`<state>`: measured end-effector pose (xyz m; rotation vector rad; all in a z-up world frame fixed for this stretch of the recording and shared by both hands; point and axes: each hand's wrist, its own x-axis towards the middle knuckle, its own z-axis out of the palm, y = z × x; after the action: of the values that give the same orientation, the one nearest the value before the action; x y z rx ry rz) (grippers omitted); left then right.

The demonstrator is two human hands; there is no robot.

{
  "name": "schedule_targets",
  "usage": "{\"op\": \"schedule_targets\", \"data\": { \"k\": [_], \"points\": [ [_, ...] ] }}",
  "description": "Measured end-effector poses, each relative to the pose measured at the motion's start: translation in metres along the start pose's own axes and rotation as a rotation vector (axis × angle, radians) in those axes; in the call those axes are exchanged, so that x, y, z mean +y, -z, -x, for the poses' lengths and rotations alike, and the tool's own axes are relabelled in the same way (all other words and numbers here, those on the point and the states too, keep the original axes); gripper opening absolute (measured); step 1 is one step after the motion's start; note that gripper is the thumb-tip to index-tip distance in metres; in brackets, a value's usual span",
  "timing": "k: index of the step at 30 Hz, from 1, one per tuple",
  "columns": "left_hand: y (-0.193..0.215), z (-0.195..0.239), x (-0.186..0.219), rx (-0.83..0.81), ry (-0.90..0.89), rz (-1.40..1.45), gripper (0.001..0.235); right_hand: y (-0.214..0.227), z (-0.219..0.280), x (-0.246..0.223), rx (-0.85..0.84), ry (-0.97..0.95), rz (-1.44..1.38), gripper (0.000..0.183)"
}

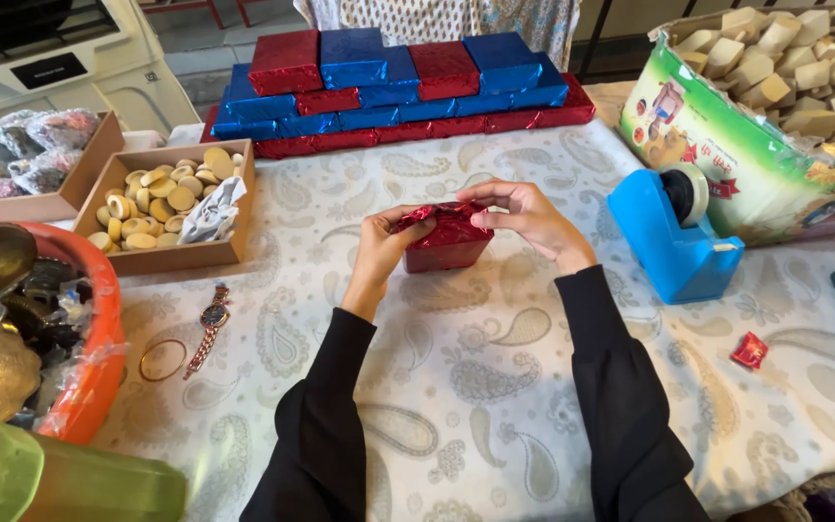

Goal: The person is seen wrapping small items using red metallic paper.

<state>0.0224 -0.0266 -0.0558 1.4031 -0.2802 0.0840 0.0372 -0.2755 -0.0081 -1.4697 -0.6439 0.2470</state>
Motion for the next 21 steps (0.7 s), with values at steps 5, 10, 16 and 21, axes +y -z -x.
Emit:
{"op": "schedule_targets", "data": {
  "k": [5, 10, 16, 21],
  "points": [
    [0.0, 0.001, 0.005, 0.007, 0.003, 0.008, 0.024, -0.004, -0.003, -0.001, 0.015, 0.016, 0.123, 0.04],
    [-0.001, -0.001, 0.009, -0.022, -0.026, -0.023, 0.037, 0.005, -0.008, 0.019, 0.041, 0.136, 0.156, 0.019],
    [0.023, -0.002, 0.031, -0.135, 0.001, -0.125, 0.051, 0.002, -0.008, 0.019, 0.09, 0.175, 0.148, 0.014],
    [0.022, 0.008, 0.055, -0.076, -0.177, -0.306, 0.037, 0.003, -0.012, 0.02, 0.106, 0.171, 0.17, 0.013]
  ]
}}
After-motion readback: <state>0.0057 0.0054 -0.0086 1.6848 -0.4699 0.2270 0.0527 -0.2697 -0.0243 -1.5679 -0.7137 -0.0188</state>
